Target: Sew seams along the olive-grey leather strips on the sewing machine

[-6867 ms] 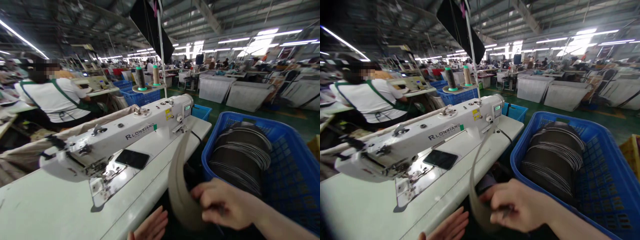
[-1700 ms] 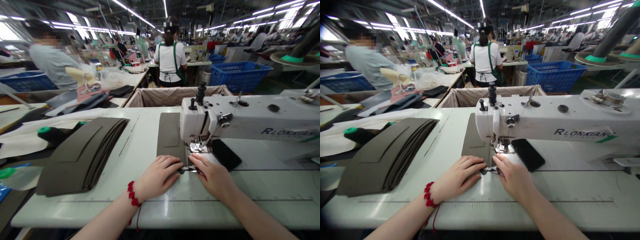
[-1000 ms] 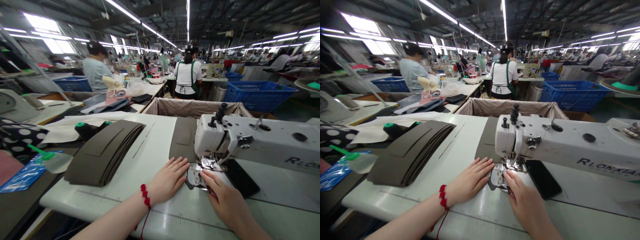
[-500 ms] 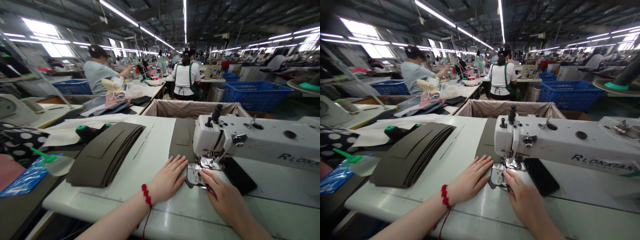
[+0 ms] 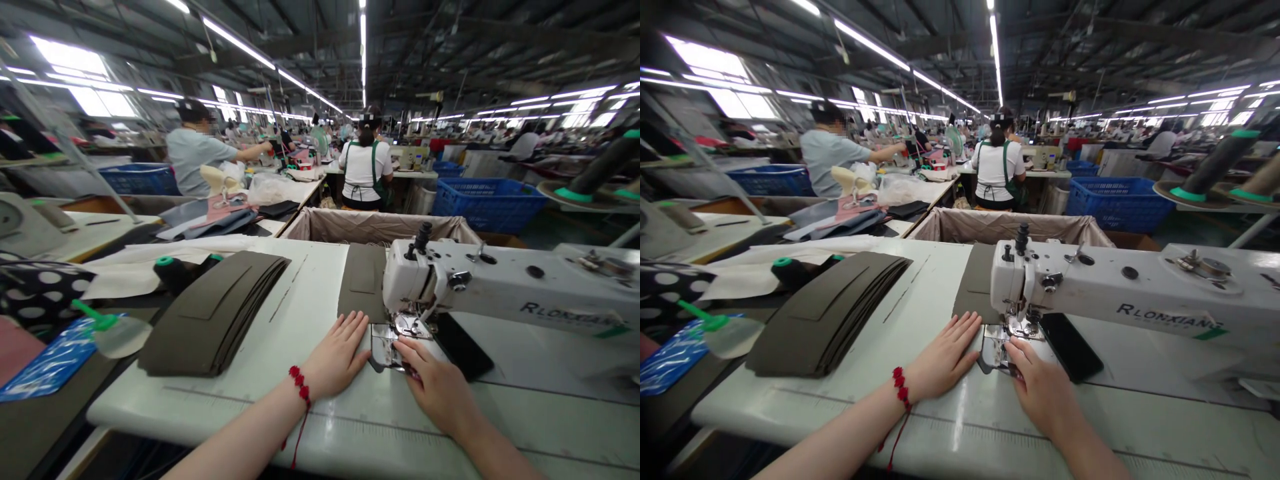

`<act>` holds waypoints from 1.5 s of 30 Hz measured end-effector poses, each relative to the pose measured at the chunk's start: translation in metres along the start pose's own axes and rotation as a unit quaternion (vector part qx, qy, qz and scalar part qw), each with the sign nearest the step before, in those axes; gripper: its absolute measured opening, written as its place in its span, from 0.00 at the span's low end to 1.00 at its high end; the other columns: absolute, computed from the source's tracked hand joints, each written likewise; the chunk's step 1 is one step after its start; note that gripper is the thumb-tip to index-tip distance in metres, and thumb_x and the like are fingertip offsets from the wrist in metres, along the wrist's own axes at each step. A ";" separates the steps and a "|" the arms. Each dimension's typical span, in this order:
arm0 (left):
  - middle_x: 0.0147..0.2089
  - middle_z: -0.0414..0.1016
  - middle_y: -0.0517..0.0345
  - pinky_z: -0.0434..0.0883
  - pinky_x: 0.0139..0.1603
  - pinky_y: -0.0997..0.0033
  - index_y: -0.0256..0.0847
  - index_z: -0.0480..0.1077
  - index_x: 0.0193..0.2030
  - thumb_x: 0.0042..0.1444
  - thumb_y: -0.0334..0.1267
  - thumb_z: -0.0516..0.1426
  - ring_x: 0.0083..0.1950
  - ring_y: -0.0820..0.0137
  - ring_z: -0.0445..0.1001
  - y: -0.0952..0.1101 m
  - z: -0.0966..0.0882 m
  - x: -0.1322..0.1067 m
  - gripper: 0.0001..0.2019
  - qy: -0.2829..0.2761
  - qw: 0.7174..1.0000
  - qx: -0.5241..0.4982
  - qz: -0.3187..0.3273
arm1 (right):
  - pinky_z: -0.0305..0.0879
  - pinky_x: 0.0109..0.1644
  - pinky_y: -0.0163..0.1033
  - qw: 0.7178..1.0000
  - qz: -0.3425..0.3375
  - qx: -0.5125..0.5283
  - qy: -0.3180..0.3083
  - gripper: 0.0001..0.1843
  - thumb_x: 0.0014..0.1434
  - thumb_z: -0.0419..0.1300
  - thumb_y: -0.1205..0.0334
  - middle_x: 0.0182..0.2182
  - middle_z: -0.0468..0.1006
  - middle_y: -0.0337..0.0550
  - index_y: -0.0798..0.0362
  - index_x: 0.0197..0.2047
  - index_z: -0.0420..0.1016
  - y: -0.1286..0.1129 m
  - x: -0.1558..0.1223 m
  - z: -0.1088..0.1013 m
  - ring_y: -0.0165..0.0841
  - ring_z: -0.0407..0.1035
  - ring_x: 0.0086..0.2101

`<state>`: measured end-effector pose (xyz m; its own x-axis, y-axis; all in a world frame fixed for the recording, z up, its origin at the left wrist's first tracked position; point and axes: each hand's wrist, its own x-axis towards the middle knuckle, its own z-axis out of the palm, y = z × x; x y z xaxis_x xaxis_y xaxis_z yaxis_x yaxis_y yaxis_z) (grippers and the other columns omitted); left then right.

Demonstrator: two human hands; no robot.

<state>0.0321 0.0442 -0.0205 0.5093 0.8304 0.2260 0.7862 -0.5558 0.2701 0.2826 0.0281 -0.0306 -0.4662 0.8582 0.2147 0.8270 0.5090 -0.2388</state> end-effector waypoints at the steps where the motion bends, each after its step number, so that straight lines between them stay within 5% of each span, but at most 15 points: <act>1: 0.71 0.53 0.51 0.50 0.70 0.57 0.43 0.46 0.70 0.68 0.50 0.45 0.71 0.63 0.51 0.001 -0.001 0.000 0.28 0.011 1.000 0.010 -0.013 | 0.72 0.48 0.43 1.000 0.002 0.001 0.001 0.29 0.59 0.50 0.70 0.62 0.65 0.43 0.46 0.64 0.63 0.000 0.000 0.000 0.38 0.70 0.51; 5: 0.50 0.77 0.51 0.56 0.65 0.54 0.41 0.60 0.62 0.70 0.46 0.39 0.53 0.64 0.74 0.003 -0.011 0.001 0.20 0.068 0.991 0.052 -0.103 | 0.70 0.51 0.44 1.000 0.006 0.006 0.005 0.29 0.58 0.50 0.70 0.62 0.65 0.41 0.45 0.63 0.64 -0.001 -0.001 -0.002 0.38 0.70 0.52; 8: 0.35 0.77 0.51 0.64 0.54 0.53 0.39 0.67 0.52 0.70 0.46 0.39 0.41 0.61 0.76 0.002 -0.018 0.000 0.21 0.087 0.981 0.083 -0.151 | 0.69 0.53 0.43 1.000 0.005 0.007 0.008 0.28 0.59 0.51 0.69 0.62 0.66 0.40 0.45 0.62 0.66 -0.003 -0.002 -0.003 0.37 0.70 0.52; 13: 0.61 0.66 0.38 0.60 0.59 0.47 0.37 0.60 0.63 0.65 0.48 0.48 0.62 0.47 0.63 -0.006 -0.014 -0.007 0.25 0.079 0.973 0.135 -0.167 | 0.70 0.50 0.42 1.000 0.001 -0.004 0.006 0.26 0.59 0.52 0.67 0.60 0.69 0.41 0.46 0.61 0.68 -0.007 0.004 -0.014 0.37 0.70 0.51; 17: 0.68 0.57 0.38 0.54 0.64 0.42 0.34 0.57 0.66 0.62 0.37 0.49 0.68 0.44 0.54 -0.008 -0.006 -0.028 0.25 0.014 0.976 0.153 -0.156 | 0.69 0.50 0.40 1.000 0.016 0.020 -0.011 0.22 0.59 0.54 0.65 0.56 0.73 0.37 0.43 0.57 0.72 0.004 -0.009 -0.039 0.37 0.72 0.48; 22: 0.67 0.58 0.41 0.55 0.64 0.41 0.35 0.59 0.64 0.63 0.31 0.45 0.69 0.47 0.52 -0.001 -0.018 -0.084 0.23 -0.020 0.978 0.150 -0.141 | 0.69 0.48 0.43 0.996 0.083 0.015 0.017 0.34 0.58 0.51 0.70 0.65 0.61 0.43 0.46 0.68 0.58 0.016 -0.111 -0.051 0.38 0.72 0.47; 25: 0.56 0.69 0.46 0.61 0.63 0.49 0.39 0.66 0.54 0.67 0.38 0.43 0.63 0.55 0.62 0.007 -0.025 -0.117 0.16 0.018 0.988 0.079 -0.132 | 0.71 0.40 0.40 0.995 0.099 0.024 -0.004 0.39 0.56 0.49 0.73 0.67 0.56 0.45 0.44 0.70 0.51 0.002 -0.198 -0.023 0.32 0.75 0.35; 27: 0.50 0.71 0.48 0.64 0.62 0.51 0.40 0.67 0.51 0.67 0.43 0.45 0.59 0.57 0.67 0.014 -0.024 -0.127 0.15 0.037 0.989 0.052 -0.129 | 0.72 0.43 0.39 0.991 0.110 0.072 -0.017 0.39 0.55 0.48 0.74 0.67 0.55 0.45 0.42 0.69 0.53 -0.011 -0.246 0.004 0.32 0.75 0.39; 30: 0.59 0.66 0.46 0.55 0.67 0.45 0.42 0.60 0.62 0.66 0.46 0.49 0.64 0.55 0.63 0.030 -0.022 -0.120 0.21 0.021 0.993 0.091 -0.068 | 0.72 0.44 0.36 0.974 0.167 0.155 -0.017 0.33 0.59 0.48 0.73 0.60 0.69 0.42 0.41 0.65 0.60 -0.028 -0.281 0.032 0.32 0.75 0.43; 34: 0.72 0.49 0.55 0.45 0.71 0.47 0.51 0.46 0.71 0.67 0.45 0.48 0.72 0.58 0.49 0.051 -0.020 -0.082 0.27 -0.089 0.986 0.111 0.092 | 0.70 0.45 0.36 0.935 0.262 0.236 0.027 0.18 0.66 0.49 0.62 0.46 0.79 0.42 0.46 0.58 0.66 -0.042 -0.264 0.026 0.33 0.75 0.42; 37: 0.73 0.47 0.58 0.43 0.72 0.49 0.52 0.44 0.71 0.68 0.45 0.47 0.73 0.60 0.45 0.062 -0.019 -0.055 0.27 -0.129 0.975 0.089 0.160 | 0.68 0.35 0.37 0.930 0.296 0.215 0.031 0.12 0.67 0.49 0.54 0.32 0.78 0.40 0.49 0.48 0.67 -0.049 -0.230 0.005 0.34 0.74 0.31; 45: 0.68 0.58 0.55 0.41 0.72 0.45 0.47 0.57 0.66 0.65 0.40 0.52 0.72 0.59 0.50 0.098 -0.011 -0.043 0.23 -0.081 0.988 0.039 0.129 | 0.58 0.29 0.36 0.949 0.277 0.145 0.045 0.12 0.69 0.44 0.53 0.29 0.74 0.39 0.50 0.42 0.63 -0.055 -0.188 -0.006 0.34 0.72 0.28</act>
<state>0.0834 -0.0463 0.0060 0.7408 0.6601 0.1246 0.6438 -0.7506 0.1488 0.3267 -0.1611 -0.0524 0.0545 0.9969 0.0574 0.8101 -0.0105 -0.5863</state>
